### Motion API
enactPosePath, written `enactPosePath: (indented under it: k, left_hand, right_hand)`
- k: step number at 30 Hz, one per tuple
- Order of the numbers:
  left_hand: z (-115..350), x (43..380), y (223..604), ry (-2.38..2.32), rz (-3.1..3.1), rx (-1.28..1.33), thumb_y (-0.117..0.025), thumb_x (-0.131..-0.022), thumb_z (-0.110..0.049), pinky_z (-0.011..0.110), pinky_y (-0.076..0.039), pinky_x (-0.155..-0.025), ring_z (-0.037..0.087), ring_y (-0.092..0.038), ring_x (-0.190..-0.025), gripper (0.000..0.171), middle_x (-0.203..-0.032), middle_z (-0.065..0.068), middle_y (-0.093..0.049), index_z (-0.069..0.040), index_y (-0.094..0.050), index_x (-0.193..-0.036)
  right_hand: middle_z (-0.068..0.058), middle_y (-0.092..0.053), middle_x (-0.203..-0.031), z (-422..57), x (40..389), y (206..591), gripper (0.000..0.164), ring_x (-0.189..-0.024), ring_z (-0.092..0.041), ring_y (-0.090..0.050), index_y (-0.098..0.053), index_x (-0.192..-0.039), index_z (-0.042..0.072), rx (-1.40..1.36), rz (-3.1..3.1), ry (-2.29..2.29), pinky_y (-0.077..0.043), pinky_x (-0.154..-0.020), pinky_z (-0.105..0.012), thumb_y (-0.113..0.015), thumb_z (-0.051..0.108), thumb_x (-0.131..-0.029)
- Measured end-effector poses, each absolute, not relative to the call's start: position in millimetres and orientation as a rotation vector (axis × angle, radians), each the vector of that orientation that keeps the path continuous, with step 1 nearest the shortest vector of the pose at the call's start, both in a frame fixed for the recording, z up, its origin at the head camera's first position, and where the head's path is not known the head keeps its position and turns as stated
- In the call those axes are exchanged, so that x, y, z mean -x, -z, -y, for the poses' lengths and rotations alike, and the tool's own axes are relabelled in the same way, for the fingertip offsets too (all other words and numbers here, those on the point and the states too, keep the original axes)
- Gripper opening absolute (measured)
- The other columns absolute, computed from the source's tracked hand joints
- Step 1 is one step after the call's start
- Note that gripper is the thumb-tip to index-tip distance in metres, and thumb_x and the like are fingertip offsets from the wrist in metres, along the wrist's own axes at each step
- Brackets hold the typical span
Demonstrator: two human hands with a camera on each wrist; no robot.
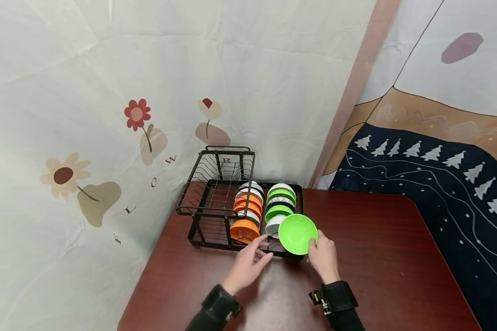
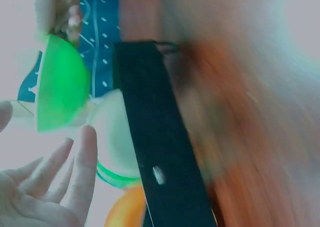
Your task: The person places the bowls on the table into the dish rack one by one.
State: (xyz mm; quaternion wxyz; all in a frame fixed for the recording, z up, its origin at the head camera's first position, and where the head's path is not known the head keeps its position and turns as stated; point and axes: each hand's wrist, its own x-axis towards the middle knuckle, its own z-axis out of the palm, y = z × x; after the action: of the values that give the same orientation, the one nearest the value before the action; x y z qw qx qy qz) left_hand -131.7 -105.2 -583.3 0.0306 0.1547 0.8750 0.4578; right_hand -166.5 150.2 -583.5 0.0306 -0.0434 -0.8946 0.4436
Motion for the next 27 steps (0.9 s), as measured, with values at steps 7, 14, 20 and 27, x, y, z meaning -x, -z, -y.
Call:
enactPosePath:
  k: [7, 14, 20, 27]
  left_hand:
    - [62, 159, 584, -1.604, -2.47, -0.333, -0.06, -0.114, -0.034, 0.026, -0.06, -0.06, 0.01, -0.067, -0.064, 0.055, -0.091, 0.018, -0.076, -0.004, -0.047, -0.158]
    - [43, 167, 584, -1.745, -2.386, -0.151, -0.053, -0.107, -0.006, 0.027, -0.055, -0.043, 0.008, -0.058, -0.047, 0.046, -0.066, 0.003, -0.062, 0.001, -0.05, -0.152]
    - [42, 171, 583, -1.726, -2.42, -0.118, -0.052, -0.106, -0.004, 0.028, -0.056, -0.044, 0.009, -0.059, -0.046, 0.054, -0.062, 0.002, -0.061, 0.003, -0.045, -0.159]
    - [51, 178, 582, -1.701, -2.505, -0.101, -0.05, -0.106, -0.004, 0.026, -0.056, -0.046, 0.009, -0.06, -0.048, 0.062, -0.072, 0.014, -0.069, 0.004, -0.039, -0.166]
  right_hand:
    - [-0.019, -0.068, -0.066, -147, 170, 603, 0.03, -0.043, -0.02, -0.063, -0.065, -0.121, -0.012, -0.056, 2.617, -1.38, -0.052, -0.045, -0.036, -0.051, 0.009, -0.106]
    - [-0.019, -0.068, -0.071, -147, 169, 604, 0.029, -0.052, -0.024, -0.066, -0.063, -0.121, -0.013, -0.09, 2.637, -1.275, -0.052, -0.053, -0.038, -0.05, 0.01, -0.108]
    - [-0.01, -0.069, -0.069, -144, 161, 580, 0.027, -0.051, -0.01, -0.064, -0.062, -0.129, -0.008, -0.025, 2.757, -1.357, -0.051, -0.055, -0.027, -0.05, 0.011, -0.115]
    - [-0.017, -0.075, -0.118, -172, 161, 585, 0.051, -0.105, -0.034, -0.072, -0.054, -0.161, 0.007, -0.052, 2.742, -1.248, -0.056, -0.092, -0.054, -0.05, 0.035, -0.119]
